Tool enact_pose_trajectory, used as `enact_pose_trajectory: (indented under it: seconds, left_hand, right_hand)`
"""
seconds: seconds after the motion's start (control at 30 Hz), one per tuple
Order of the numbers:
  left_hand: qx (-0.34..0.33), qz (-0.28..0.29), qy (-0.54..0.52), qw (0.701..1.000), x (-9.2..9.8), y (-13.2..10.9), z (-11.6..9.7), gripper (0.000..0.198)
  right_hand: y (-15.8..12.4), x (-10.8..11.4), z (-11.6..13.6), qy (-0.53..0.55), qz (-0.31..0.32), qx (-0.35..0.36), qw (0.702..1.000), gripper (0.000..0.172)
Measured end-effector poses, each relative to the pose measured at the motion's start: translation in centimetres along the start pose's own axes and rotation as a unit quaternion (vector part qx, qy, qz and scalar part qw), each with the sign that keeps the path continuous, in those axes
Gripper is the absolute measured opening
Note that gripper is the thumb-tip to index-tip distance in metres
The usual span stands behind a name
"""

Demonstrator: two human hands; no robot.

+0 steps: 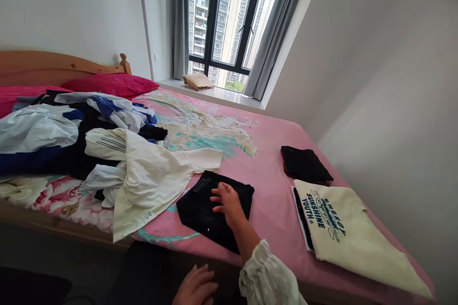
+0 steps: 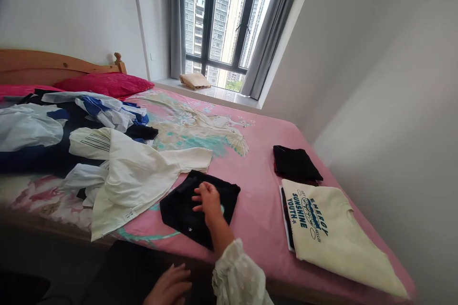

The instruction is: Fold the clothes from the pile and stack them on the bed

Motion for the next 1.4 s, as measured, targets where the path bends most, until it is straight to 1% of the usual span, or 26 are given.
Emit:
enact_pose_trajectory:
  seconds: [0.03,0.1,0.17,0.23,0.3,0.37,0.4,0.43,0.5,0.53,0.57,0.63,0.67,0.73,0.8,0.83,0.87,0.9,0.97,1.03,1.07,1.1,1.17,1.23,1.3,1.4]
  left_hand:
    - [0.042,-0.011,-0.014,0.999,1.5,0.8,0.2,0.027]
    - [0.108,-0.045,-0.041,0.992,3.9,3.1,0.7,0.03]
    - [0.129,-0.075,-0.064,0.987,5.5,6.0,1.6,0.029]
    - [0.118,-0.088,-0.072,0.987,6.0,9.2,2.8,0.03]
    - [0.108,-0.064,-0.061,0.99,5.6,12.3,4.4,0.033]
    - [0.113,0.002,-0.031,0.993,4.6,14.8,6.2,0.037]
    - [0.124,0.04,-0.009,0.991,4.1,15.6,7.2,0.038]
    - [0.141,0.078,0.016,0.987,3.6,16.0,8.3,0.039]
    - [0.188,0.13,0.06,0.972,2.9,16.0,10.4,0.044]
    - [0.21,0.142,0.077,0.964,2.7,15.6,11.4,0.048]
    - [0.226,0.15,0.089,0.958,2.5,15.2,12.2,0.051]
    - [0.235,0.155,0.102,0.954,2.3,14.3,13.3,0.055]
    - [0.231,0.153,0.106,0.955,2.2,14.0,13.6,0.056]
    - [0.224,0.15,0.104,0.957,2.1,13.5,13.9,0.057]
    - [0.22,0.149,0.095,0.959,2.0,13.4,14.0,0.057]
    - [0.22,0.147,0.088,0.96,2.0,13.5,14.1,0.056]
    - [0.224,0.141,0.081,0.961,2.1,13.6,14.2,0.056]
    - [0.232,0.127,0.074,0.962,2.3,13.8,14.4,0.057]
    - [0.27,0.077,0.064,0.958,3.0,14.4,14.9,0.061]
    - [0.342,0.018,0.064,0.937,4.0,15.0,15.8,0.067]
    - [0.379,0.004,0.059,0.923,4.4,15.4,16.2,0.07]
    - [0.411,0.004,0.049,0.91,4.8,15.8,16.6,0.071]
    - [0.446,0.033,0.016,0.894,5.1,16.6,17.1,0.064]
    - [0.45,0.071,-0.018,0.89,5.4,17.4,17.2,0.049]
    - [0.449,0.094,-0.036,0.888,5.7,18.0,17.1,0.034]
    - [0.437,0.126,-0.066,0.888,6.0,19.0,16.7,0.025]
  right_hand:
    - [-0.4,1.6,0.0,0.006,-0.034,0.026,0.999,0.044]
    - [-1.5,5.1,0.0,0.001,-0.128,0.087,0.988,0.037]
    - [-3.0,7.9,0.1,-0.034,-0.21,0.136,0.968,0.031]
    - [-4.2,9.0,0.2,-0.097,-0.243,0.173,0.95,0.026]
    - [-4.8,8.3,0.2,-0.174,-0.232,0.224,0.931,0.025]
    - [-4.8,6.7,-0.3,-0.272,-0.195,0.28,0.9,0.029]
    - [-4.5,5.8,-0.8,-0.332,-0.169,0.297,0.879,0.032]
    - [-4.1,5.1,-1.6,-0.393,-0.139,0.302,0.857,0.035]
    - [-3.1,4.2,-3.6,-0.495,-0.08,0.277,0.82,0.043]
    - [-2.7,4.1,-4.6,-0.524,-0.059,0.259,0.809,0.047]
    - [-2.3,4.2,-5.5,-0.538,-0.045,0.245,0.805,0.05]
    - [-2.0,4.8,-6.8,-0.523,-0.049,0.244,0.815,0.053]
    - [-2.0,5.4,-7.2,-0.496,-0.073,0.251,0.828,0.053]
    - [-2.1,7.0,-7.7,-0.397,-0.162,0.248,0.869,0.053]
    - [-2.4,9.0,-8.4,-0.259,-0.25,0.193,0.913,0.053]
    - [-2.5,9.8,-8.9,-0.191,-0.266,0.153,0.932,0.052]
    - [-2.5,10.5,-9.3,-0.131,-0.257,0.113,0.951,0.052]
    - [-2.5,11.0,-9.7,-0.081,-0.23,0.078,0.967,0.052]
    - [-2.7,11.5,-9.8,-0.012,-0.152,0.03,0.988,0.051]
    - [-3.0,11.4,-9.3,0.025,-0.076,0.003,0.997,0.049]
    - [-3.1,11.3,-8.9,0.033,-0.051,-0.009,0.998,0.046]
    - [-3.2,11.1,-8.5,0.037,-0.035,-0.019,0.999,0.043]
    - [-2.9,10.7,-7.7,0.036,-0.025,-0.04,0.998,0.039]
    - [-2.3,10.2,-7.1,0.033,-0.033,-0.046,0.998,0.039]
    - [-2.0,9.7,-6.9,0.035,-0.05,-0.031,0.998,0.039]
    - [-3.0,9.0,-7.4,0.039,-0.096,0.001,0.995,0.044]
Point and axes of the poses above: each hand's wrist, its own y-axis towards the middle knuckle, its own x-axis out of the back of the hand, z = x × y, the point moved 3 cm from there along y, towards the middle knuckle, and after that the axes turned 15 degrees about -y, right-handed, at the moved point
